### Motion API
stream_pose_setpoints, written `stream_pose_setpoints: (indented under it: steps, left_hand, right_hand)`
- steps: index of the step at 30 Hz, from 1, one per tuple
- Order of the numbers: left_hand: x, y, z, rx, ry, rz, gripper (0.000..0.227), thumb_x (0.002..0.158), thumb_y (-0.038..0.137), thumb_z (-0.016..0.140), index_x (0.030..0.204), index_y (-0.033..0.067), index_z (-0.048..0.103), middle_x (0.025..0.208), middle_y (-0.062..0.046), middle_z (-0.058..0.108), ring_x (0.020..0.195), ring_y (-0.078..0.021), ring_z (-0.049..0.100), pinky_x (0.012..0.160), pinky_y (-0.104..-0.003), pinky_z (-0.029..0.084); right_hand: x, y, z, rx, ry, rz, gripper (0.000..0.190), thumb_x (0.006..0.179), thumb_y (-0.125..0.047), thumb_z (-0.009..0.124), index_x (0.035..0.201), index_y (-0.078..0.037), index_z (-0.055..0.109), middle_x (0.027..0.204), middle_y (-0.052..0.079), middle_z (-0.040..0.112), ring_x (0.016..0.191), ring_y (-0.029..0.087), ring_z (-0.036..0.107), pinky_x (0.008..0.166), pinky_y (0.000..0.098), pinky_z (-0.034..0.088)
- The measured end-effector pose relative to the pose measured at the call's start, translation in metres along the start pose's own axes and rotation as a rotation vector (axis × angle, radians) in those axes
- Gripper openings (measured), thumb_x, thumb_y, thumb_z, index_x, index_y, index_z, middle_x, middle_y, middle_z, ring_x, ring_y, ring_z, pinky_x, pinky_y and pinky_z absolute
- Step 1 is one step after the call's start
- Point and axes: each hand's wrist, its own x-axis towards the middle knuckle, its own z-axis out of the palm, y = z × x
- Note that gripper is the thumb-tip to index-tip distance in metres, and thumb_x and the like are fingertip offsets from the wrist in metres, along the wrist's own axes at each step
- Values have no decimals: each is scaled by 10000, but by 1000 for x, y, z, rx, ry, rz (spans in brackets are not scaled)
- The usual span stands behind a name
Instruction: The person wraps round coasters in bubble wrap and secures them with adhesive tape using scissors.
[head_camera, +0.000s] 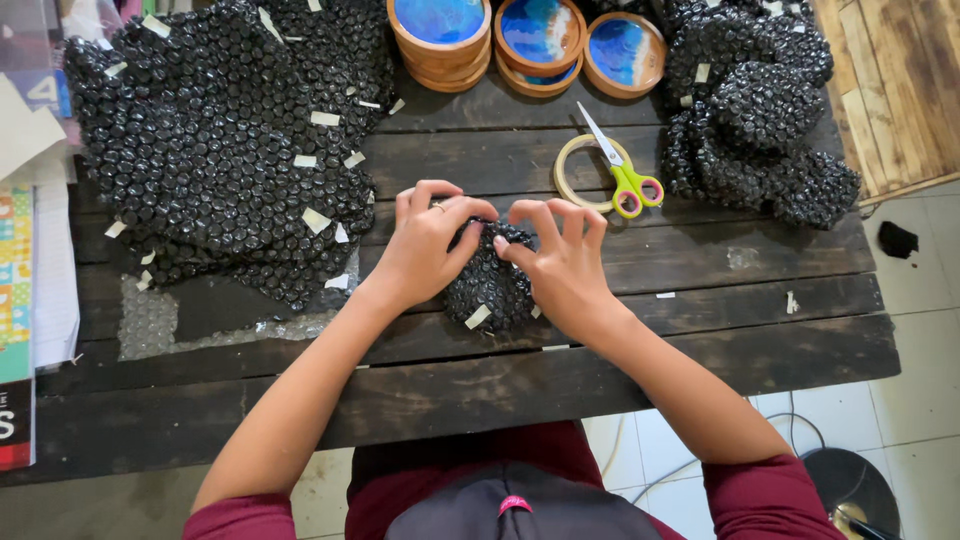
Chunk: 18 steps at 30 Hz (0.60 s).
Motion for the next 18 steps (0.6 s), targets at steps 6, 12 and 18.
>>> stream_pose_setpoints:
  steps: [6, 12, 18]
  left_hand:
    - [-7, -1, -15, 185, 39, -161, 244, 922, 231, 610, 1165, 239, 622, 1176, 42, 629, 1037, -247, 563, 865, -400, 450]
    - [-14, 16, -46, 121, -66, -475, 457, 961, 391, 590, 1307, 117, 472, 1248, -151, 493, 876, -471, 680, 779, -559, 575]
    - [-9, 43, -58, -210, -301, -627, 721, 856, 303, 743, 1381, 97, 294, 1231, -209, 437, 929, -513, 674, 814, -592, 579]
  right_hand:
    - [-9, -7, 7, -70, 105, -59, 253, 910, -29, 656, 1116, -176, 671, 1253, 88, 584, 1112, 357, 484, 888, 522, 325]
    - [-2, -1, 4, 105, 146, 77, 283, 939, -63, 570, 1155, -194, 699, 1257, 34, 618, 1079, 315, 522, 890, 435, 401]
    - [-7, 11, 16, 404, -34, 302, 522, 922, -254, 701, 1412, -106, 599, 1113, 66, 682, 1017, 308, 558, 936, 422, 453]
